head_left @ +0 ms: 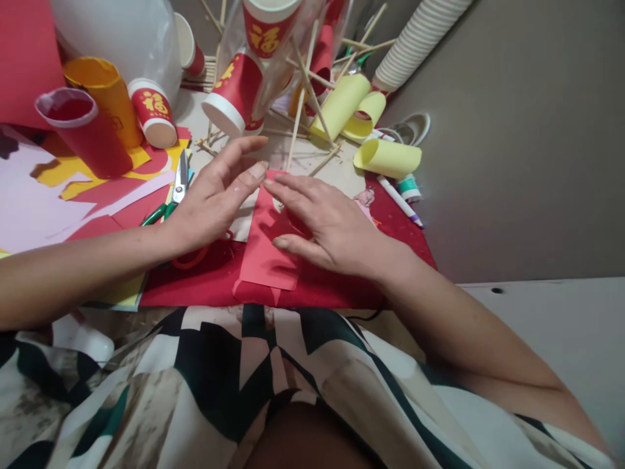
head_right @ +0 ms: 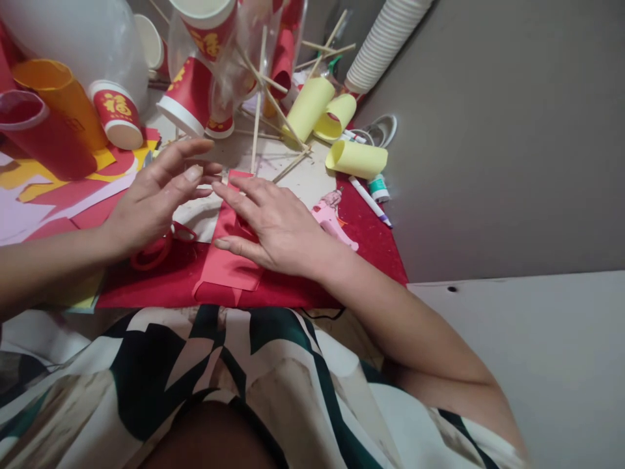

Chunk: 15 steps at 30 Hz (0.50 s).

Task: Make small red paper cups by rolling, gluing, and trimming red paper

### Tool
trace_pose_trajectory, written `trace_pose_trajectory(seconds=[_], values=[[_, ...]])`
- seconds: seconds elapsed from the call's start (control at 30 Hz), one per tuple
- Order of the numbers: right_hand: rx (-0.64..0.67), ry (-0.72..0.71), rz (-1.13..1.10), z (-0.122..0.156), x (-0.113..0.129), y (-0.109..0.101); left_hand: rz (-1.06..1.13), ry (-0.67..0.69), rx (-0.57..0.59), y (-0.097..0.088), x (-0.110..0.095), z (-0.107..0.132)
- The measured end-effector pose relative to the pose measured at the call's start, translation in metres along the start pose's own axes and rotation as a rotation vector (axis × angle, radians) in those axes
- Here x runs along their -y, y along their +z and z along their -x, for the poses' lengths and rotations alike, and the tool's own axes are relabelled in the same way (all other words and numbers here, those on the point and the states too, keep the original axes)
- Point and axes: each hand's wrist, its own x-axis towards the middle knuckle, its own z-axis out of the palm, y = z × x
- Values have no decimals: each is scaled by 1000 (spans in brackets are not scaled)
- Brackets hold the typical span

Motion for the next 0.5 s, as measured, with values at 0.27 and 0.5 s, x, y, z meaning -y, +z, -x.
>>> trace_pose_trajectory(seconds=[0.27, 0.5], values=[[-607, 383, -371, 45, 8, -10, -120, 22, 212, 9, 6, 14], [-317, 463, -251, 71, 8, 40, -262, -7, 333, 21, 21, 1]])
